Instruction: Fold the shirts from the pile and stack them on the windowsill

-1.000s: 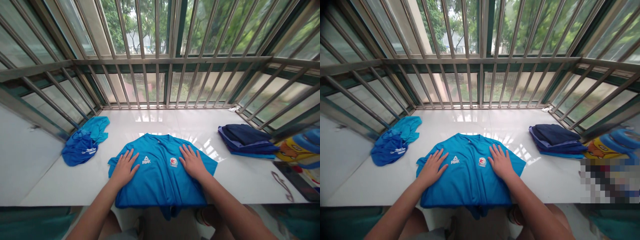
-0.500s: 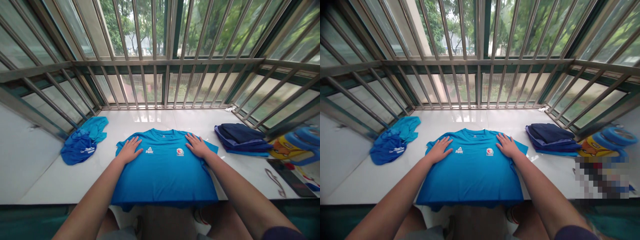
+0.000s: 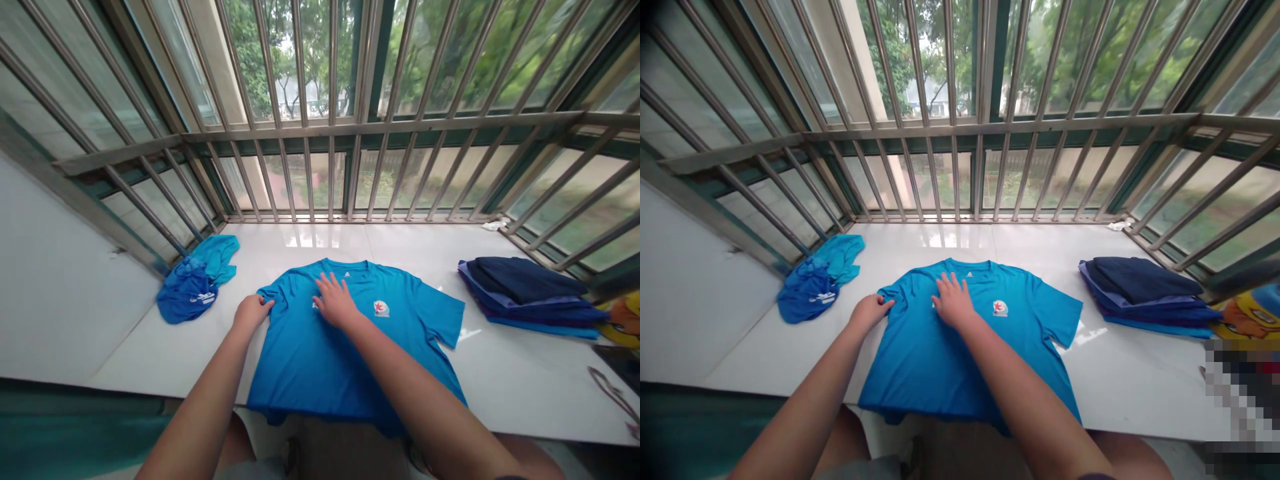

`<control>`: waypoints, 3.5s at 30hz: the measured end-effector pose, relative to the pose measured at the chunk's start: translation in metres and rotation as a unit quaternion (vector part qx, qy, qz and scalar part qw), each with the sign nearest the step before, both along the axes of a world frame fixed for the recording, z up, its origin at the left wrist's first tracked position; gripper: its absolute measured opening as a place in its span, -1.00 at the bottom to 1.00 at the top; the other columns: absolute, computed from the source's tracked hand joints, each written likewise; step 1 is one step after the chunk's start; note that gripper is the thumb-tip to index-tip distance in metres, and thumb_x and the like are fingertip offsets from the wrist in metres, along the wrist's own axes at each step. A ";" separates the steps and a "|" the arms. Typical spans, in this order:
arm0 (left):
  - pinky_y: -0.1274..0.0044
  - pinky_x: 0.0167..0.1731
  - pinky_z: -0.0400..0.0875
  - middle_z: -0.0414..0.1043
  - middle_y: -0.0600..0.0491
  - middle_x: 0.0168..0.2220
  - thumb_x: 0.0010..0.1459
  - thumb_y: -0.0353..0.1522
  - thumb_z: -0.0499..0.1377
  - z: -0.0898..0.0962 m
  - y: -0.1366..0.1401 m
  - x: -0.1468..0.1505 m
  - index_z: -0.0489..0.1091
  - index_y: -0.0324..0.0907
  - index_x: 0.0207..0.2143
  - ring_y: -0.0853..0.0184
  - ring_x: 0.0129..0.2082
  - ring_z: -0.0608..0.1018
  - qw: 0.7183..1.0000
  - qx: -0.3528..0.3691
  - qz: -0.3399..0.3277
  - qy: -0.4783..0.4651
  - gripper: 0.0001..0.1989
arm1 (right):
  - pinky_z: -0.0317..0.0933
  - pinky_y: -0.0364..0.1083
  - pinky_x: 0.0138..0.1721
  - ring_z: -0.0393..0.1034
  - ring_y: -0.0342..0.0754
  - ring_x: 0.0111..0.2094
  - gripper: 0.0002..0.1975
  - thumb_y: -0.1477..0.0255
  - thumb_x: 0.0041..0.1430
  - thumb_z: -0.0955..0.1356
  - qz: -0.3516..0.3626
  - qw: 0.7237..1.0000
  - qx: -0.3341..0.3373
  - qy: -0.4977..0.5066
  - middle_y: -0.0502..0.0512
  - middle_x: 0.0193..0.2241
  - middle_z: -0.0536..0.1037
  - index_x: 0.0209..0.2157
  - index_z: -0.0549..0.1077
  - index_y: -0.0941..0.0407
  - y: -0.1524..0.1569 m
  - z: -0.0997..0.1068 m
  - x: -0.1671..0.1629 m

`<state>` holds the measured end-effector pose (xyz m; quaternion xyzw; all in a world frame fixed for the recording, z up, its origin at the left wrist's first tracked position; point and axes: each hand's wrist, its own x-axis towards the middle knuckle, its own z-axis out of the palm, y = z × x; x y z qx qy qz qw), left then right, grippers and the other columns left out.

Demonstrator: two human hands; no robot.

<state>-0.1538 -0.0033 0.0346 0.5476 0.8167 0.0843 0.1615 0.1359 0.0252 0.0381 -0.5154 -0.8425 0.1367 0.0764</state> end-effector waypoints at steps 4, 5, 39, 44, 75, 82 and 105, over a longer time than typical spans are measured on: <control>0.45 -0.32 0.37 0.60 -0.05 -0.32 0.42 -0.15 0.06 0.006 -0.003 0.006 0.42 -0.10 -0.31 0.10 -0.22 0.66 0.998 0.054 0.031 -0.015 -0.69 | -0.33 0.42 0.51 -0.25 0.25 0.58 -0.35 0.14 0.55 0.18 0.048 0.999 0.001 0.023 0.17 0.57 -0.01 0.53 0.16 0.08 -0.003 -0.014 -0.044; 0.46 -0.32 0.39 0.61 -0.04 -0.29 0.47 -0.15 -0.02 0.008 -0.007 0.011 0.42 -0.10 -0.23 0.13 -0.22 0.67 0.997 0.070 0.041 -0.019 -0.67 | -0.35 0.42 0.51 -0.23 0.24 0.58 -0.35 0.14 0.55 0.17 0.045 0.999 0.004 0.026 0.17 0.56 0.01 0.53 0.17 0.08 -0.003 -0.018 -0.048; 0.41 -0.17 0.54 0.56 0.05 -0.25 0.40 -0.27 0.20 -0.042 -0.067 -0.003 0.53 -0.08 0.04 0.23 -0.27 0.61 0.925 0.241 -0.268 -0.124 -0.77 | 0.40 0.01 -0.05 0.54 0.09 -0.04 -0.61 0.22 0.46 0.27 -0.113 0.934 0.005 0.338 0.22 -0.05 0.60 0.20 0.37 0.09 0.016 -0.034 -0.015; 0.44 -0.20 0.50 0.52 0.06 -0.29 0.39 -0.33 0.15 -0.034 -0.067 -0.001 0.53 -0.08 0.08 0.27 -0.32 0.57 0.920 0.225 -0.289 -0.137 -0.72 | 0.37 -0.03 -0.10 0.57 0.07 -0.11 -0.64 0.31 0.42 0.34 -0.103 0.961 -0.033 0.253 0.21 -0.04 0.63 0.19 0.43 0.06 0.020 -0.023 -0.010; 0.38 -0.08 0.52 0.52 0.00 -0.16 0.19 -0.56 0.11 -0.028 -0.068 0.003 0.51 -0.11 0.00 0.23 -0.19 0.59 0.928 0.235 -0.246 -0.149 -0.62 | 0.24 0.01 0.03 0.45 0.18 0.04 -0.76 0.29 0.53 0.30 0.068 0.996 0.054 0.018 0.31 -0.01 0.59 0.01 0.54 0.10 0.035 0.033 -0.087; 0.39 -0.13 0.51 0.50 0.02 -0.16 0.20 -0.54 0.12 -0.025 -0.069 0.003 0.52 -0.09 -0.04 0.25 -0.25 0.56 0.927 0.231 -0.253 -0.155 -0.66 | 0.22 -0.01 -0.09 0.46 0.13 -0.08 -0.75 0.21 0.37 0.48 0.218 0.970 0.102 -0.031 0.19 -0.10 0.60 -0.03 0.55 0.04 -0.057 0.009 -0.044; 0.44 -0.23 0.51 0.50 0.04 -0.31 0.35 -0.29 0.20 -0.024 -0.069 0.007 0.55 -0.08 -0.34 0.30 -0.34 0.57 0.918 0.241 -0.284 -0.136 -0.81 | -0.20 0.31 0.52 -0.09 0.23 0.55 -0.39 0.14 0.54 0.23 0.135 0.989 0.063 0.027 0.21 0.54 0.10 0.48 0.25 0.06 -0.002 -0.011 -0.075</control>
